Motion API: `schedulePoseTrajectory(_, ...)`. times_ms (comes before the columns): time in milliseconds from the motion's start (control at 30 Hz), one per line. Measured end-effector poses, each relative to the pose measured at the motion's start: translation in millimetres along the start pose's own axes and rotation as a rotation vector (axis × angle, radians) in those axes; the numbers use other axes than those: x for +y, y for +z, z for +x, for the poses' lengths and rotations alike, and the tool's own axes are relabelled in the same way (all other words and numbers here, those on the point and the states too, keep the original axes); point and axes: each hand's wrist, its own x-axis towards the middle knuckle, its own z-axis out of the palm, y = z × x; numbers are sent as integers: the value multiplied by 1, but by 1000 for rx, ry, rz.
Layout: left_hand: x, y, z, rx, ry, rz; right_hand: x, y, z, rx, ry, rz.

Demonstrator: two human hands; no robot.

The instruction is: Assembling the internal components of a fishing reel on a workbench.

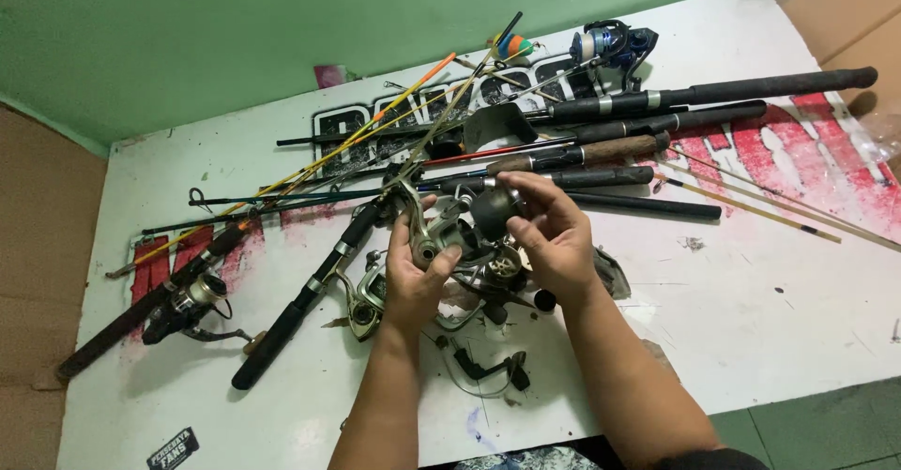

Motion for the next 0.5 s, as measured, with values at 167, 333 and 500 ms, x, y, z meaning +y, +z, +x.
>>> schedulePoseTrajectory(167,4,-2,-3,-1,-14,23,0,1,-1,-22,-12,18)
schedulePoseTrajectory(333,6,1,-4,1,-24,28,4,-2,-2,-16,-14,-2)
schedulePoseTrajectory(500,13,7,-2,-2,-9,44,1,3,-1,-18,-18,-11)
